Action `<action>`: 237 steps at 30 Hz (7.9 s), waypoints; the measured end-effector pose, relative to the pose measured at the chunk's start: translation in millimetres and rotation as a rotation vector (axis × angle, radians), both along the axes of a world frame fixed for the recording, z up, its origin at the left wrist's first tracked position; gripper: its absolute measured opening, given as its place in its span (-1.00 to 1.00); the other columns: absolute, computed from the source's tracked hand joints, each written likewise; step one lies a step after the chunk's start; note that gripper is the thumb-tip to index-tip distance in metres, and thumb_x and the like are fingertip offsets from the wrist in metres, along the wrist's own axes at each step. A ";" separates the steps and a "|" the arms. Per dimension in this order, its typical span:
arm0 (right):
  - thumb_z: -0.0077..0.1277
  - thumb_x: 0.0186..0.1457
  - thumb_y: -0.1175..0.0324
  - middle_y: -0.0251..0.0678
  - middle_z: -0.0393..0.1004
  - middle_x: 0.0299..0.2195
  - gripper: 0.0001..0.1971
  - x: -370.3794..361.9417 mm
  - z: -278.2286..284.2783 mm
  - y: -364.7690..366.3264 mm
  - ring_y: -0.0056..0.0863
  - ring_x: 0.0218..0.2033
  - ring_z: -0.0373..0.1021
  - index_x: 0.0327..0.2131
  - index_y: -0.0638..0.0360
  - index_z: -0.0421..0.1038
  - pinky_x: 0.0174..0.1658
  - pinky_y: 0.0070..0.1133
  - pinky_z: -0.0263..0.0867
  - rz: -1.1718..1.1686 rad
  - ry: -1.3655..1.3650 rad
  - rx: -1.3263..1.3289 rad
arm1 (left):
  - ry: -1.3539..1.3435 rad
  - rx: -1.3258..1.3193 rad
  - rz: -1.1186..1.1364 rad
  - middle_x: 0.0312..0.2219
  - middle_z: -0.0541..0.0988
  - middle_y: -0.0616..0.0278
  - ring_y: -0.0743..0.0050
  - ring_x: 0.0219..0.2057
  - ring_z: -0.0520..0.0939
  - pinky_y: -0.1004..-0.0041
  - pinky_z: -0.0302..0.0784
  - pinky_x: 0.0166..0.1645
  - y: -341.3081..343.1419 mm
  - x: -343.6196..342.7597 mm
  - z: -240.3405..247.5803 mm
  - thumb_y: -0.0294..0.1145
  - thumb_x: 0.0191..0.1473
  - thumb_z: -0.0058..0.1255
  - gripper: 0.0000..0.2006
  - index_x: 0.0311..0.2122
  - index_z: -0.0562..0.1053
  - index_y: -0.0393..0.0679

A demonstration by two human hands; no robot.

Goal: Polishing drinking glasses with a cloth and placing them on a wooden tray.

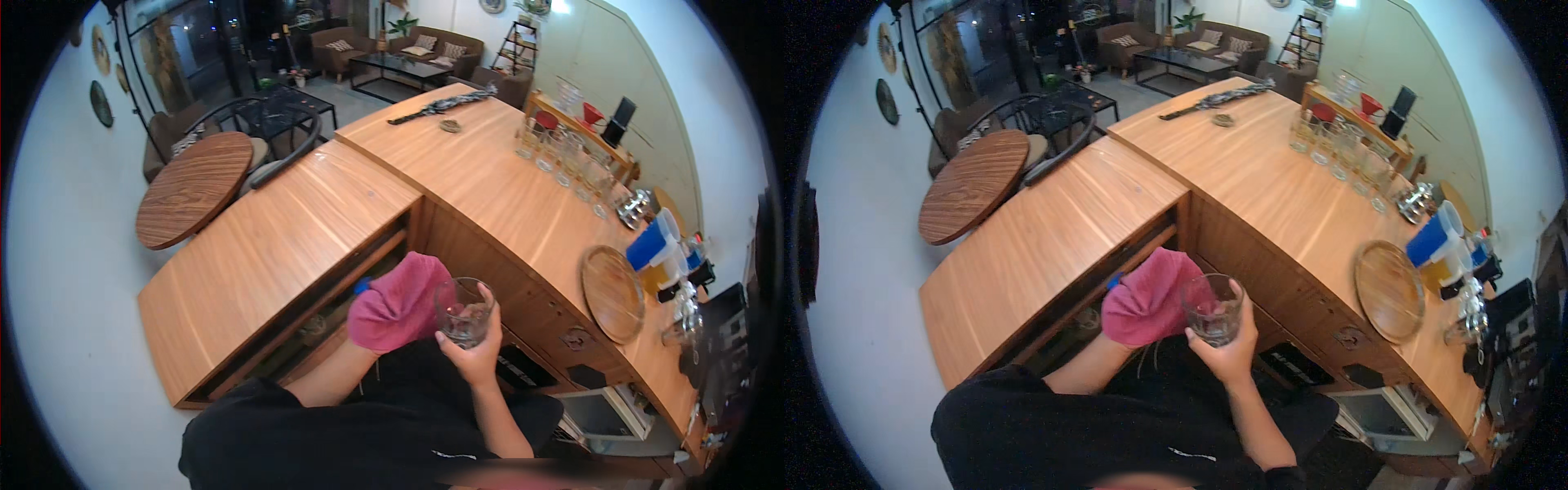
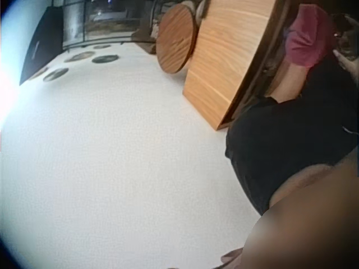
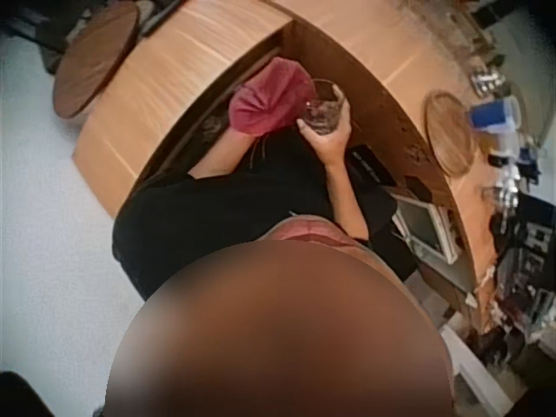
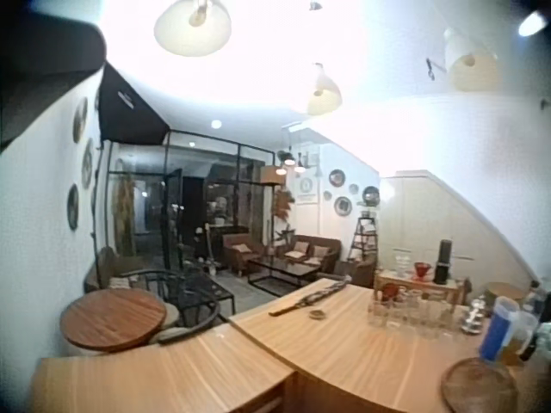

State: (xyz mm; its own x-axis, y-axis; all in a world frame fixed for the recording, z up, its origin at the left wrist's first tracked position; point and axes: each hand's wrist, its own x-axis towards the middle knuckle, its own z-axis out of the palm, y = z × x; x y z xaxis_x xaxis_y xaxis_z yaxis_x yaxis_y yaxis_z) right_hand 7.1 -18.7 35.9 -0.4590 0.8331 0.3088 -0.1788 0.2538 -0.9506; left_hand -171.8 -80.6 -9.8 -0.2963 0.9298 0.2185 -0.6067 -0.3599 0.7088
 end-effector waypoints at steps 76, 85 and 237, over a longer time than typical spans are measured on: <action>0.37 -0.20 0.30 -0.03 0.51 -0.16 -0.11 29.1 6.3 -23.7 -0.12 -0.13 0.52 0.18 0.22 0.04 -0.07 -0.31 0.40 0.086 -0.258 -0.081 | 1.236 -0.007 0.189 -0.11 0.60 0.02 0.27 -0.14 0.68 0.25 0.61 -0.06 -41.4 -7.0 46.1 -0.38 0.12 0.14 -0.58 0.09 0.47 -0.28; 0.35 -0.19 0.19 -0.01 0.56 -0.29 -0.28 32.3 9.5 -27.1 0.00 -0.24 0.54 0.02 0.15 0.19 -0.19 -0.27 0.42 -0.006 -0.331 0.183 | 1.189 -0.020 0.269 -0.16 0.63 0.09 0.35 -0.17 0.68 0.34 0.63 -0.11 -13.6 63.9 97.8 -0.46 0.13 0.08 -0.63 0.06 0.49 -0.30; -0.11 0.32 0.04 -0.36 0.49 -0.32 -0.60 46.5 -16.6 23.1 -0.61 -0.42 0.42 -0.04 0.19 0.41 -0.47 -0.64 0.33 0.066 -0.235 -0.253 | 0.435 -0.218 -0.318 -0.03 0.59 0.18 0.26 0.02 0.56 0.25 0.40 0.16 -14.3 58.3 -27.6 -0.54 0.02 0.24 -0.47 0.15 0.44 -0.18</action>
State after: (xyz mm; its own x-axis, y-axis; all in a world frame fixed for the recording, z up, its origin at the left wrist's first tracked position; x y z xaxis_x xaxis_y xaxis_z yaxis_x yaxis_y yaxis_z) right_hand 53.6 4.4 19.3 -0.5484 0.8359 -0.0236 0.0437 0.0004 -0.9990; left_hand -113.5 -94.9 -37.4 0.0790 0.9956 0.0511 -0.2974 -0.0253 0.9544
